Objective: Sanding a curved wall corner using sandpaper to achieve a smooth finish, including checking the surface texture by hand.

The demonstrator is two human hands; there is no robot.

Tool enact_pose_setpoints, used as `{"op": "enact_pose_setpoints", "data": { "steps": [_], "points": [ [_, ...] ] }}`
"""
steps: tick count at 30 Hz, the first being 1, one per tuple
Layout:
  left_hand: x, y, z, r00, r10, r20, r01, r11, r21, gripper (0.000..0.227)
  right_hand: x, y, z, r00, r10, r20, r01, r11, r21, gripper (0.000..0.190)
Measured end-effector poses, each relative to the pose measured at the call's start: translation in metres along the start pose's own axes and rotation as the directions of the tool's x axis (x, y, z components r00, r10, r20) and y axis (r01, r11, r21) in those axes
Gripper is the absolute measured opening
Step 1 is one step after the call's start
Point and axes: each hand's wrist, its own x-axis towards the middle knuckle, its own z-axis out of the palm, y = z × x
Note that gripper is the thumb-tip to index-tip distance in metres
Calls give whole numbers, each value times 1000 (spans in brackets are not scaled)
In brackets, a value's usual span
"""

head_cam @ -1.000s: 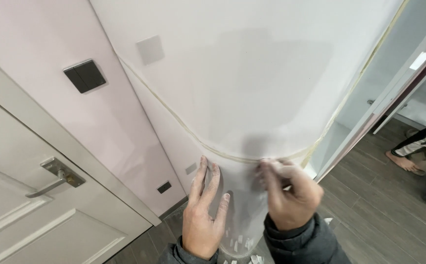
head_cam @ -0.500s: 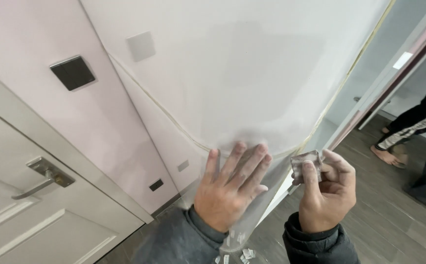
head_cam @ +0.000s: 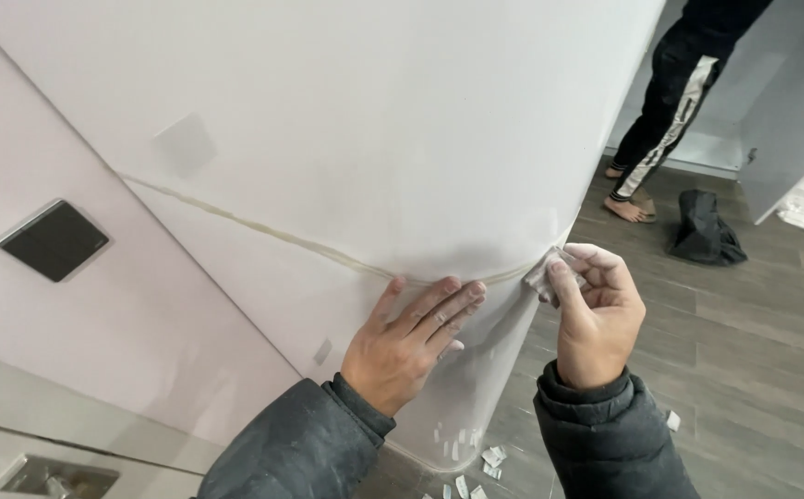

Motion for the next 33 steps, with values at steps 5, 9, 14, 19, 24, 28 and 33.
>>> {"op": "enact_pose_setpoints", "data": {
  "steps": [5, 9, 14, 19, 24, 28, 33],
  "points": [
    [-20, 15, 23, 995, -89, -45, 84, 990, -115, 87, -16, -14, 14, 999, -44, -17, 44, 998, 33, 18],
    [-26, 23, 31, 978, -202, -61, 190, 969, -159, 85, -22, -13, 21, 979, -197, 57, 188, 974, 127, 11],
    [-29, 37, 36, 951, -299, -75, 279, 938, -203, 85, -15, 0, 20, 969, -247, 13, 246, 969, 35, 17],
    [-35, 43, 42, 911, -400, -103, 375, 905, -201, 83, -14, 6, 26, 874, -470, 127, 480, 875, -62, 18],
    [-36, 51, 50, 859, -498, -115, 461, 852, -249, 93, -31, -20, 45, 813, -535, 230, 568, 814, -117, 20],
    [-27, 50, 47, 832, -535, -148, 487, 831, -269, 92, -15, 22, 26, 734, -656, 177, 679, 706, -200, 24],
    [-19, 51, 42, 812, -579, -72, 521, 775, -358, 94, -46, -5, 55, 744, -619, 254, 669, 695, -265, 20]
  ]
}}
